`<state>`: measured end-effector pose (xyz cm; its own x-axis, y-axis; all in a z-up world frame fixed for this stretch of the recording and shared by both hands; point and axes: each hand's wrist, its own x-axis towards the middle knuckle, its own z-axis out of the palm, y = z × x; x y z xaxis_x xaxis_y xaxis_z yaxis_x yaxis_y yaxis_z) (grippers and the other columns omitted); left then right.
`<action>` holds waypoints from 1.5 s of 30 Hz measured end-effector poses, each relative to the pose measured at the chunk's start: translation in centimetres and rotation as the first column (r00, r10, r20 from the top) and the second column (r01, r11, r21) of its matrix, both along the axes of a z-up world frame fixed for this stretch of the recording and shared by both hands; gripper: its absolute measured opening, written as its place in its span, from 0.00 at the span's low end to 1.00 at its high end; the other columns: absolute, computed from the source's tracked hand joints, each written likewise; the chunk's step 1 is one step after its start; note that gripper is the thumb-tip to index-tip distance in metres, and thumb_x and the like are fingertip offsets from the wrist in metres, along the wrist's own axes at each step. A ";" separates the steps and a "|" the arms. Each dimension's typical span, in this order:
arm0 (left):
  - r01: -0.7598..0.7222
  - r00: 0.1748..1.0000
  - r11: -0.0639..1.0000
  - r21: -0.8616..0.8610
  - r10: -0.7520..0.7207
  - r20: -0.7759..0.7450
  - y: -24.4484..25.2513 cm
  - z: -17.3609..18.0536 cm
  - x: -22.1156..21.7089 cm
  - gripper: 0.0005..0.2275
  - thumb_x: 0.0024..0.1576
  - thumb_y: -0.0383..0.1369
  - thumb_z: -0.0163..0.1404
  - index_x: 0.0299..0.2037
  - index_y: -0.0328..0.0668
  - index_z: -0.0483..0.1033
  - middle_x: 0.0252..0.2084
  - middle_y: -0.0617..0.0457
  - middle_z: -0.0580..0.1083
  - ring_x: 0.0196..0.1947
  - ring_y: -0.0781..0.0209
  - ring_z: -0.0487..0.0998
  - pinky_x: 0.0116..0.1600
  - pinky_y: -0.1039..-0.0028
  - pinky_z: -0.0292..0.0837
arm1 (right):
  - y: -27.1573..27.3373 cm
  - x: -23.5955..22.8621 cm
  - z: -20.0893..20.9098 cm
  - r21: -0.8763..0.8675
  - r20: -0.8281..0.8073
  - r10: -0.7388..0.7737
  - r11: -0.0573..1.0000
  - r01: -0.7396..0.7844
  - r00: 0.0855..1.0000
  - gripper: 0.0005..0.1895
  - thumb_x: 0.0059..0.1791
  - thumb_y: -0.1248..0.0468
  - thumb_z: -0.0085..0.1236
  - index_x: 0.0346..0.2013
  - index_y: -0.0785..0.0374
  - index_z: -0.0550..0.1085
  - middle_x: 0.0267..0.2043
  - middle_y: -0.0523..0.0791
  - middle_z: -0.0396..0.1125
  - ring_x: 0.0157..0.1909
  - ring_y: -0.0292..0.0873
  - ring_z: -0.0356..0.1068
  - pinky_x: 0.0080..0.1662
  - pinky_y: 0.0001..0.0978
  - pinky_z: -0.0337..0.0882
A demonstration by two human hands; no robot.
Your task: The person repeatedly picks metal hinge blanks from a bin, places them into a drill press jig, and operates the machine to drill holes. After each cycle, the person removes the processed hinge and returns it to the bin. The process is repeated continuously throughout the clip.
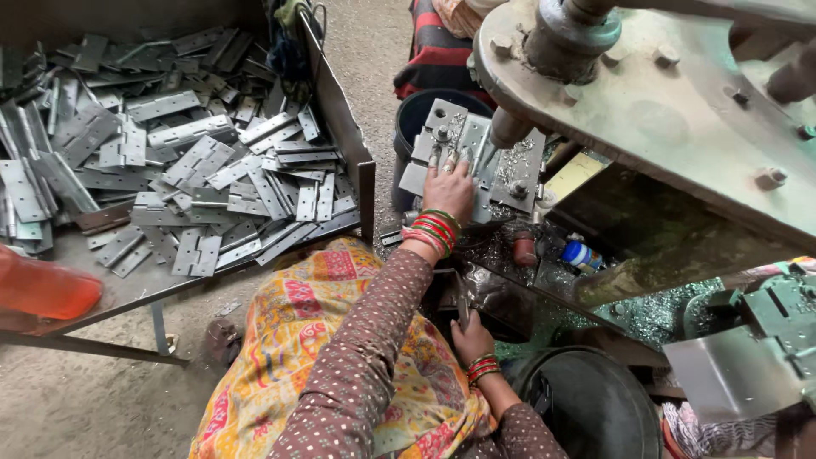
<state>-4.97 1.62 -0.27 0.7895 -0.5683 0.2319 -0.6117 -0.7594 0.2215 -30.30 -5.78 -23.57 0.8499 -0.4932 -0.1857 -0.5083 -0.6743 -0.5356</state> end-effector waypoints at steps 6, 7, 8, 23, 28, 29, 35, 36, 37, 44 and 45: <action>-0.021 1.000 0.999 0.033 0.021 -0.023 -0.8 0.4 2.0 0.10 0.60 0.30 0.46 0.43 0.43 0.82 0.60 0.51 0.71 0.64 0.54 0.68 0.72 0.47 0.53 | -2.8 0.6 9.7 -0.001 -0.223 0.047 0.999 -0.048 0.974 0.30 0.46 0.39 0.57 0.39 0.65 0.68 0.30 0.60 0.72 0.35 0.66 0.74 0.39 0.58 0.74; -0.017 0.998 0.998 0.053 0.020 -0.060 -1.1 0.1 2.2 0.10 0.61 0.30 0.45 0.44 0.43 0.82 0.60 0.51 0.72 0.64 0.54 0.68 0.73 0.47 0.53 | -3.0 0.5 10.5 -0.005 -0.218 0.070 0.997 -0.072 0.973 0.30 0.46 0.39 0.58 0.38 0.65 0.69 0.30 0.60 0.72 0.35 0.66 0.74 0.39 0.58 0.73; -0.024 0.997 0.998 0.058 0.028 -0.069 -1.4 -0.2 2.4 0.10 0.61 0.30 0.45 0.43 0.43 0.82 0.60 0.50 0.71 0.65 0.54 0.68 0.72 0.48 0.53 | -3.1 0.2 11.0 -0.009 -0.214 0.092 0.995 -0.096 0.973 0.29 0.45 0.40 0.59 0.37 0.65 0.69 0.30 0.59 0.73 0.36 0.66 0.74 0.40 0.58 0.73; 0.065 0.998 0.997 0.044 -0.064 -0.007 1.3 0.3 1.3 0.10 0.51 0.34 0.52 0.41 0.47 0.83 0.60 0.54 0.71 0.65 0.53 0.67 0.65 0.58 0.62 | -1.9 -0.2 -1.7 -0.090 0.002 -0.006 0.996 0.007 1.000 0.25 0.48 0.45 0.57 0.47 0.61 0.68 0.32 0.60 0.73 0.37 0.70 0.73 0.39 0.63 0.71; -0.061 0.927 0.905 -0.421 0.208 0.312 10.3 -3.5 -2.7 0.20 0.57 0.31 0.49 0.61 0.41 0.71 0.62 0.50 0.71 0.63 0.55 0.70 0.66 0.58 0.66 | -3.7 -0.7 6.3 -0.067 -0.147 0.046 0.996 -0.056 0.988 0.26 0.48 0.39 0.58 0.41 0.59 0.73 0.33 0.57 0.74 0.40 0.66 0.74 0.42 0.57 0.72; -0.190 0.904 0.861 -0.472 0.341 0.259 12.1 -4.8 -2.8 0.20 0.59 0.32 0.49 0.63 0.42 0.70 0.62 0.48 0.69 0.61 0.52 0.69 0.64 0.57 0.66 | -4.2 -0.4 7.7 -0.096 -0.194 0.057 0.992 -0.076 0.979 0.27 0.48 0.39 0.58 0.40 0.61 0.73 0.32 0.57 0.74 0.39 0.66 0.75 0.42 0.56 0.72; -0.593 0.804 0.804 -0.040 0.594 0.013 20.8 -13.8 3.4 0.24 0.54 0.37 0.49 0.63 0.43 0.68 0.66 0.42 0.66 0.64 0.44 0.66 0.68 0.53 0.57 | -3.1 0.9 12.0 -0.056 -0.266 -0.001 0.998 -0.014 0.964 0.24 0.45 0.41 0.60 0.37 0.59 0.75 0.28 0.53 0.74 0.32 0.59 0.76 0.39 0.50 0.73; -0.591 0.806 0.806 0.028 0.592 -0.029 21.4 -15.2 4.4 0.19 0.59 0.36 0.48 0.61 0.48 0.70 0.66 0.44 0.67 0.66 0.45 0.65 0.70 0.50 0.56 | -2.8 0.9 12.4 -0.045 -0.269 -0.010 0.999 -0.003 0.963 0.24 0.45 0.41 0.60 0.37 0.59 0.75 0.27 0.53 0.74 0.30 0.58 0.76 0.38 0.49 0.74; -0.582 0.805 0.808 0.095 0.588 -0.073 21.8 -16.5 5.3 0.14 0.64 0.35 0.46 0.60 0.53 0.72 0.66 0.46 0.68 0.69 0.45 0.65 0.72 0.47 0.55 | -2.6 0.8 12.7 -0.058 -0.234 0.006 0.998 -0.020 0.972 0.23 0.45 0.42 0.61 0.36 0.59 0.76 0.26 0.52 0.73 0.29 0.56 0.75 0.37 0.48 0.73; -0.297 0.947 0.955 0.022 0.297 -0.124 25.5 -17.8 8.3 0.19 0.53 0.38 0.55 0.56 0.68 0.79 0.56 0.47 0.73 0.59 0.46 0.71 0.59 0.58 0.65 | -1.5 0.9 14.3 0.022 -0.254 -0.059 0.998 0.067 0.965 0.19 0.46 0.47 0.63 0.34 0.61 0.75 0.16 0.48 0.67 0.15 0.46 0.67 0.26 0.41 0.68; -0.272 0.951 0.962 0.012 0.271 -0.145 26.0 -17.1 8.2 0.22 0.46 0.42 0.59 0.55 0.67 0.79 0.55 0.49 0.73 0.58 0.48 0.71 0.59 0.59 0.65 | -1.2 1.2 14.6 0.018 -0.224 -0.043 0.999 0.048 0.974 0.19 0.46 0.48 0.63 0.33 0.62 0.75 0.15 0.47 0.66 0.14 0.44 0.66 0.25 0.39 0.67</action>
